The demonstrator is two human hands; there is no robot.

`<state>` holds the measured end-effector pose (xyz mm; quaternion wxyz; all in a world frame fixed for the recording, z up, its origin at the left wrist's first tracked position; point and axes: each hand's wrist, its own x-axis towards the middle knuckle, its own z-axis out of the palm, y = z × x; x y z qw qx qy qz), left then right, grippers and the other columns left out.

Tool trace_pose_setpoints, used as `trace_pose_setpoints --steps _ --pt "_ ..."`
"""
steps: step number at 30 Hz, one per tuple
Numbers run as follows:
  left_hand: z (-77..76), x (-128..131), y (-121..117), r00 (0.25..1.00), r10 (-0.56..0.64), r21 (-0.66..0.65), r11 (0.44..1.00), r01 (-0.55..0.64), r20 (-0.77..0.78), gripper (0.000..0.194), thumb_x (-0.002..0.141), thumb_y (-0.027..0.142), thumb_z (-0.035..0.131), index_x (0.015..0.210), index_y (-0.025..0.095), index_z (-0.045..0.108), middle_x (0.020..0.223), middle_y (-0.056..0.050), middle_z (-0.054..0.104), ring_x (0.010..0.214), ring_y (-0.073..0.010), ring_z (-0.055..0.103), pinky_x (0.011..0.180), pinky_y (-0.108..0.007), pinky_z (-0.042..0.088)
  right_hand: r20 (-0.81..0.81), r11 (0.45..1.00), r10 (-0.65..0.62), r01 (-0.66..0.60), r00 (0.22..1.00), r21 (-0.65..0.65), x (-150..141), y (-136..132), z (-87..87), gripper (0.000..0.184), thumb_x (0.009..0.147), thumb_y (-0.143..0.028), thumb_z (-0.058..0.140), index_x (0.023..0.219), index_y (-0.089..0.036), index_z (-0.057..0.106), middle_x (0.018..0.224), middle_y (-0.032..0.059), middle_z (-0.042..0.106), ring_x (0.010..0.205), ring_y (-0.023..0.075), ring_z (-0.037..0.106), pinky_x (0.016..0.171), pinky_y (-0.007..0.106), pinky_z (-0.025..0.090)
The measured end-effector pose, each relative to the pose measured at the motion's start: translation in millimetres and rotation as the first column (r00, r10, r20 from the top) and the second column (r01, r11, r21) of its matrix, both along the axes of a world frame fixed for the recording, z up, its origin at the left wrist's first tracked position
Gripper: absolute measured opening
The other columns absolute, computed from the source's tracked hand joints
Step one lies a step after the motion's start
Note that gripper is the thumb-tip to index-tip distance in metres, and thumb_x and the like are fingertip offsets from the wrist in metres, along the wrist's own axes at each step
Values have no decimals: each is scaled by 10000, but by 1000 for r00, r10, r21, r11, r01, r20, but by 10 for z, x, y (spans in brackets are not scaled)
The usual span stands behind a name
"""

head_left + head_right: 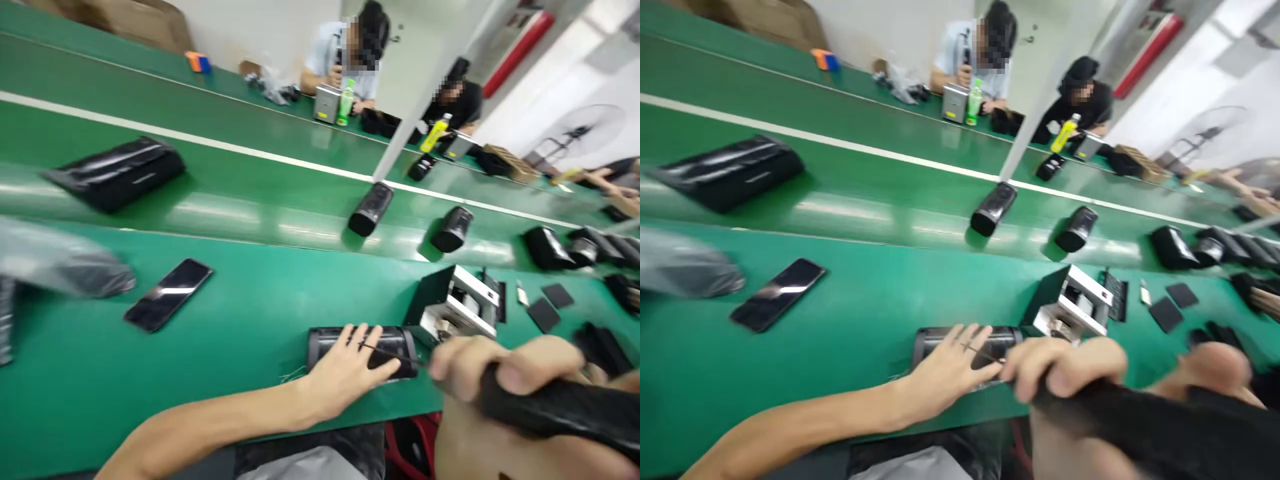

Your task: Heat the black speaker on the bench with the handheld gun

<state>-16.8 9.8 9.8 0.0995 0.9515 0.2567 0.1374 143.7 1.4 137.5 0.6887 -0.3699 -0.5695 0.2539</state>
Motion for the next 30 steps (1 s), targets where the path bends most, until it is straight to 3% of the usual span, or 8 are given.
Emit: trace_pose_setpoints --steps 3,8,13,16,20,23,26,30 --pt "-10 10 49 993 8 -23 1000 -10 -117 947 844 121 790 1652 341 348 1691 -293 383 1463 -513 521 1108 -688 479 54 941 -323 314 945 130 682 -40 179 442 985 -604 654 816 -203 574 542 -69 445 368 147 470 355 298 448" --pt "35 91 44 978 53 -21 998 -59 -203 981 861 125 794 1673 375 303 1722 -288 324 1508 -516 467 1137 -696 469 46 795 -599 588 799 148 1311 192 -57 406 974 -476 672 755 -200 470 633 -82 431 390 105 483 351 261 442" --pt "-20 48 19 977 75 38 997 -68 -198 827 963 328 762 1664 399 328 1728 -248 346 1517 -492 469 1145 -680 485 28 813 -571 560 820 161 1283 322 -344 259 989 -385 696 1078 -223 514 703 -103 537 408 94 517 405 240 486" --pt "-36 48 16 978 85 76 994 -72 -193 788 985 412 735 1666 372 340 1721 -245 364 1510 -488 481 1137 -671 498 25 863 -500 495 866 103 1231 272 -433 377 1002 -344 702 1285 -265 465 707 -118 552 405 94 509 419 236 495" --pt "-6 62 14 976 83 86 994 -66 -199 754 1002 440 704 1665 330 361 1711 -263 373 1497 -487 498 1135 -680 494 13 898 -439 439 898 -14 1161 39 -359 249 983 -387 730 968 -207 558 653 -100 520 379 85 493 381 217 471" --pt "32 61 22 980 62 71 996 -49 -188 707 1025 437 666 1659 319 378 1706 -269 377 1494 -487 501 1129 -676 498 15 927 -375 375 927 -15 1069 -219 -166 483 943 -483 733 670 -169 488 569 -84 448 331 77 451 343 218 437" --pt "58 54 33 982 50 68 997 -38 -181 694 1032 421 656 1660 308 382 1698 -271 391 1486 -491 507 1119 -674 500 11 952 -306 306 952 -31 949 -438 -1 539 933 -624 680 685 -184 492 529 -92 415 319 92 437 346 240 421" --pt "59 52 32 981 45 65 997 -33 -186 702 1026 410 667 1660 316 381 1695 -268 399 1476 -485 518 1112 -666 496 89 969 -245 245 965 3 794 -542 17 578 968 -725 621 768 -193 516 553 -92 439 355 113 491 381 261 445"
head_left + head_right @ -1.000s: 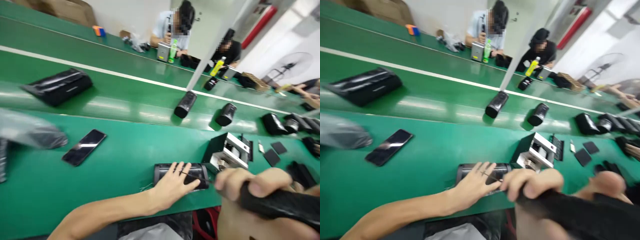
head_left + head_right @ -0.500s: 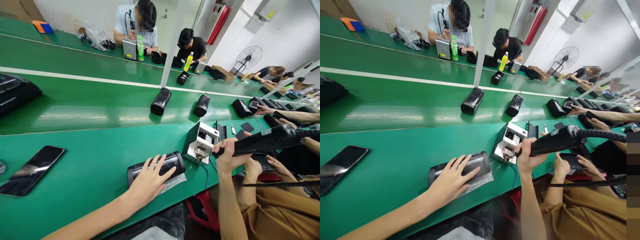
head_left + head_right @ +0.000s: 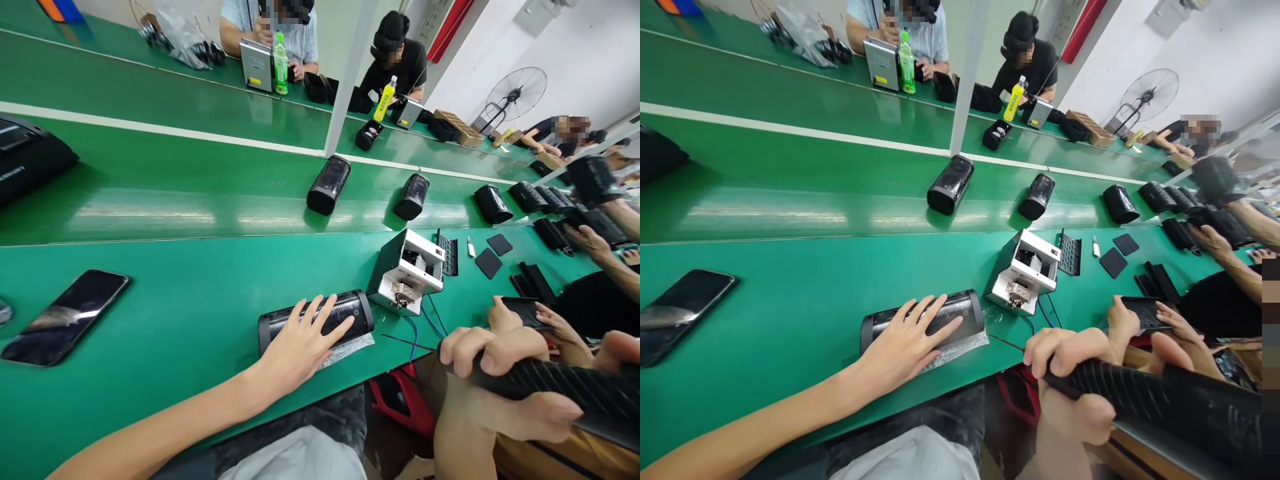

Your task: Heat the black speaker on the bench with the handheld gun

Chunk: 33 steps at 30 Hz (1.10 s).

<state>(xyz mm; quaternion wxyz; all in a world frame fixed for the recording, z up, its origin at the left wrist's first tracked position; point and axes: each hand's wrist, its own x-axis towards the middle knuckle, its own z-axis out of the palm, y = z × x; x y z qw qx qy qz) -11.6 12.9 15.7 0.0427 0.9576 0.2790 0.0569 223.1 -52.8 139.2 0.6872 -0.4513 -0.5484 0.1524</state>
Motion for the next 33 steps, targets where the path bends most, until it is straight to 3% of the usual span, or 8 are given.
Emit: trace_pose_setpoints --steps 5,15,18,24,29,33 --pt "-26 5 -9 1000 -1 1 1000 1 6 724 1012 415 688 1658 328 373 1700 -253 397 1474 -467 522 1129 -657 485 32 999 53 -54 998 3 -90 53 -83 598 994 -732 594 759 -187 516 555 -82 457 376 113 511 390 251 455" --pt "-5 1 -13 1000 0 13 1000 0 3 708 1021 446 667 1655 333 374 1688 -249 419 1474 -454 531 1129 -646 498 -13 993 113 -113 994 21 -156 194 -81 543 989 -637 668 730 -180 533 541 -79 471 358 102 489 385 236 452" --pt "-9 3 -18 1000 1 13 1000 -1 4 702 1020 448 670 1651 340 381 1690 -243 420 1475 -452 533 1131 -638 497 -36 990 142 -142 989 8 -188 223 -235 486 993 -583 679 746 -188 541 526 -74 480 379 104 482 415 234 462" --pt "1 0 -26 1000 -3 -6 1000 3 19 711 1004 473 694 1639 342 402 1692 -219 432 1462 -444 548 1128 -618 507 -32 993 85 -87 996 -80 -255 236 -715 399 1029 -466 629 766 -210 475 550 -82 449 418 101 441 467 231 448" --pt "20 7 -41 999 4 -32 999 -2 35 628 1032 446 648 1615 349 435 1688 -197 449 1454 -444 556 1124 -614 505 -38 962 237 -240 971 -129 -160 117 -777 360 1023 -388 627 750 -200 488 584 -66 459 474 101 492 506 238 447" --pt "42 14 -46 999 -1 -53 999 3 41 604 1041 430 634 1610 357 444 1696 -190 437 1465 -451 541 1121 -613 498 -67 946 274 -282 959 -163 -110 44 -812 355 1013 -401 656 756 -199 518 587 -54 491 501 107 513 518 243 451"
